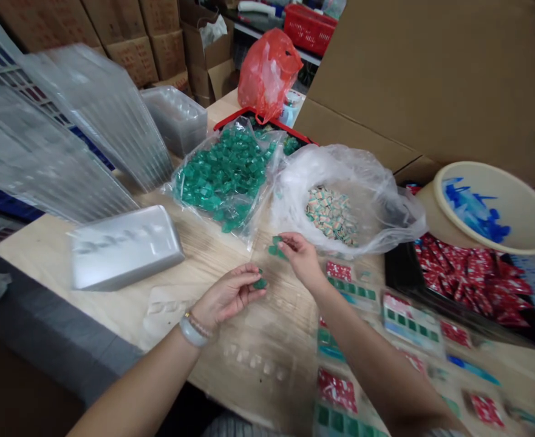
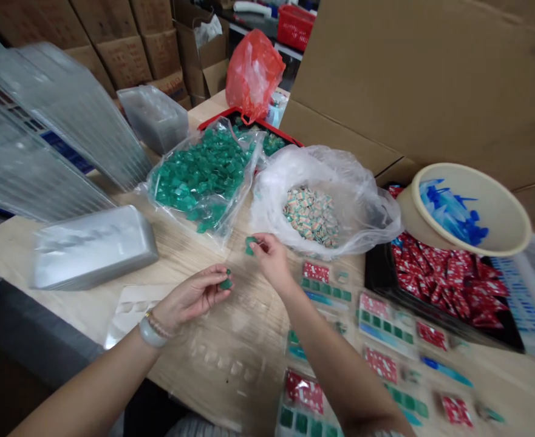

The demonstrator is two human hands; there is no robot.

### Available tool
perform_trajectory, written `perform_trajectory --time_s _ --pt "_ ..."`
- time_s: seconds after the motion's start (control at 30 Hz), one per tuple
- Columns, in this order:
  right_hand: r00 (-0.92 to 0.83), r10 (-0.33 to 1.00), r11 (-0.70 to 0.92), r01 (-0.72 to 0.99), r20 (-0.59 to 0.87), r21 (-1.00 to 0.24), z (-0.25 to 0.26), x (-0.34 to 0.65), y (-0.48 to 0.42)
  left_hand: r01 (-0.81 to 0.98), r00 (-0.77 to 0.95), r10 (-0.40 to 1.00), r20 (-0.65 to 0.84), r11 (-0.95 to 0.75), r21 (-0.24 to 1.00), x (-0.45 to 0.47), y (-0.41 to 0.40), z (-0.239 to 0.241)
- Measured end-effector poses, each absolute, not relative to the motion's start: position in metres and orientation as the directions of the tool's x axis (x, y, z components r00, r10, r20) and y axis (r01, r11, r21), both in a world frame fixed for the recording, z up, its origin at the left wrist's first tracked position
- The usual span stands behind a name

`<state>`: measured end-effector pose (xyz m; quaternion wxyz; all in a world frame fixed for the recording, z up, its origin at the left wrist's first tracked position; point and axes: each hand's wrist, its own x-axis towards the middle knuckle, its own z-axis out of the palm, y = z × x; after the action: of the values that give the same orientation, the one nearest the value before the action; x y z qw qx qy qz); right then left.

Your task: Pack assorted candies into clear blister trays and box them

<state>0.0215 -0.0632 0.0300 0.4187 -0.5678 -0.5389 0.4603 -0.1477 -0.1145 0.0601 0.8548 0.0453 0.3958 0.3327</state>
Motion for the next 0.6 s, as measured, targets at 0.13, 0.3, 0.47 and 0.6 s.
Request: perform_trajectory --time_s 0.13,0.3,0.47,0.6 --pt "-0.255 0.967 0.205 0.771 0.002 -0.604 0.023 0.012 -0.049 -0.504 0.346 0.676 -0.65 0.719 0.479 -0.152 -0.123 0.055" --pt "-0.376 0.918 0.337 0.906 -0.123 -0.255 0.03 -0.001 -0.05 -0.428 0.255 0.717 -0.649 0.685 0.589 -0.152 -0.125 0.055" --pt "-0.352 0.936 0.314 0.818 0.012 -0.482 0.045 0.001 -0.073 -0.28 0.158 0.807 -0.568 0.589 0.758 -0.15 -0.124 0.058" --pt "-0.301 0.953 0.177 0.499 0.022 -0.848 0.053 0.004 -0.111 -0.021 0.127 0.882 -0.453 0.459 0.888 -0.146 -0.127 0.06"
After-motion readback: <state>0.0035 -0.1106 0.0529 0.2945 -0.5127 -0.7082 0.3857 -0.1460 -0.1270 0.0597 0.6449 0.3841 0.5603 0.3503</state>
